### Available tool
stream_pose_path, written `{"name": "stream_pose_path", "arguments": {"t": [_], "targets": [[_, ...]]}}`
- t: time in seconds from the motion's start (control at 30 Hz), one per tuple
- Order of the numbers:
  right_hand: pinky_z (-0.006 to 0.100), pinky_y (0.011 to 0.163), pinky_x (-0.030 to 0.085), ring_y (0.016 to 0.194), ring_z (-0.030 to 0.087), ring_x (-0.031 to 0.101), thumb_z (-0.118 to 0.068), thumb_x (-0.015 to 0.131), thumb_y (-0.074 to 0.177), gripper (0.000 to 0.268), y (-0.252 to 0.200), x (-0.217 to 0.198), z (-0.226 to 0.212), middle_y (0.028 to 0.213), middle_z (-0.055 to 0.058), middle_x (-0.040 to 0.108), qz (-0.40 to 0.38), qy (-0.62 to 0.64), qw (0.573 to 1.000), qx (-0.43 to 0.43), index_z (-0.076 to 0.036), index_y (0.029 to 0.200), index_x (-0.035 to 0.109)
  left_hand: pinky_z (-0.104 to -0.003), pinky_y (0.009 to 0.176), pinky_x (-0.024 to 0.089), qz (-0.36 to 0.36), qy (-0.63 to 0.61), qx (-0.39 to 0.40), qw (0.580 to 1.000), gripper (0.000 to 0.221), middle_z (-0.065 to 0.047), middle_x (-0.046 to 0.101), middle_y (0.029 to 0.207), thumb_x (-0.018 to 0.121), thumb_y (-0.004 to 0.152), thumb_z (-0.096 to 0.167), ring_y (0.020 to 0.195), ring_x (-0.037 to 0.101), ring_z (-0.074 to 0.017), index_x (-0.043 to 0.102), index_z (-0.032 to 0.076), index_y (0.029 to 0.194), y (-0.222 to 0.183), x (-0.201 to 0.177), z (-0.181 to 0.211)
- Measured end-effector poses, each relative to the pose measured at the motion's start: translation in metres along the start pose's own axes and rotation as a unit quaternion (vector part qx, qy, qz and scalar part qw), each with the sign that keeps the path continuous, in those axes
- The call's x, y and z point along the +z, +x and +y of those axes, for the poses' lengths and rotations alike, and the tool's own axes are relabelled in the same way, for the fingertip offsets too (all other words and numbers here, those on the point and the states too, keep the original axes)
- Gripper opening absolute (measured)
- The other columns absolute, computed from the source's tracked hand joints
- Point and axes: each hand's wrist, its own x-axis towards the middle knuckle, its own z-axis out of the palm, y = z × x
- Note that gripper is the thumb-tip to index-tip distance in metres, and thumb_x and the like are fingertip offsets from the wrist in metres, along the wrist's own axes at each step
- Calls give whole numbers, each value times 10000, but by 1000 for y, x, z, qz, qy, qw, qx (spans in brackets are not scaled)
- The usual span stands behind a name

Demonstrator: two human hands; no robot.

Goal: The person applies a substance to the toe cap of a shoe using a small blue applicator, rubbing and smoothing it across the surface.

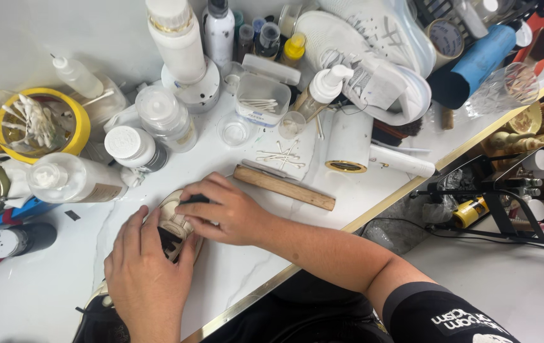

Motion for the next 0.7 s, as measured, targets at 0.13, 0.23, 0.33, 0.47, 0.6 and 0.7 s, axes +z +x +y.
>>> {"name": "stream_pose_path", "arguments": {"t": [0.13, 0.23, 0.33, 0.47, 0.6, 0.7], "targets": [[362, 911, 564, 1016, 247, 608, -61, 800, 859, 273, -5, 0, 0, 1181, 66, 649, -33, 40, 998, -20, -70, 1127, 748, -407, 938, 483, -57, -43, -41, 997, 598, -44, 707, 1306, 815, 760, 412, 1160, 667, -210, 712, 86, 1250, -1, 7, -3], [349, 905, 562, 1021, 234, 619, -65, 798, 860, 264, -3, 1, 1, 1184, 56, 652, -20, 28, 999, -2, -87, 1119, 755, -402, 935, 481, -55, -45, -46, 996, 568, -39, 714, 1294, 811, 782, 416, 1146, 669, -200, 717, 88, 1237, -2, 7, -4], [354, 889, 555, 1007, 251, 607, -66, 807, 874, 254, -3, 2, 0, 1196, 74, 658, 3, 3, 1000, 16, -67, 1122, 753, -398, 950, 480, -41, -41, -32, 998, 536, -40, 714, 1297, 801, 795, 384, 1159, 669, -203, 720, 86, 1233, -3, 6, -4], [351, 921, 564, 1057, 258, 620, -69, 802, 869, 255, -2, 2, -4, 1178, 62, 658, -10, 2, 1000, -13, -76, 1118, 752, -408, 962, 473, -29, -46, -20, 998, 550, -55, 714, 1287, 806, 763, 375, 1157, 667, -222, 720, 74, 1216, -2, 4, -3], [362, 937, 564, 1092, 261, 630, -57, 793, 828, 268, -2, -1, -5, 1157, 76, 660, -19, -16, 999, -38, -67, 1092, 754, -404, 985, 475, -21, -55, -29, 998, 544, -51, 712, 1285, 804, 780, 385, 1161, 666, -228, 717, 77, 1220, -3, 4, -4], [344, 927, 571, 1063, 238, 624, -64, 796, 853, 231, -3, 3, -5, 1153, 68, 672, -20, 11, 999, -25, -77, 1080, 758, -398, 991, 476, -31, -54, -32, 998, 565, -44, 708, 1303, 800, 736, 333, 1165, 670, -216, 716, 85, 1236, -3, 5, -4]]}}
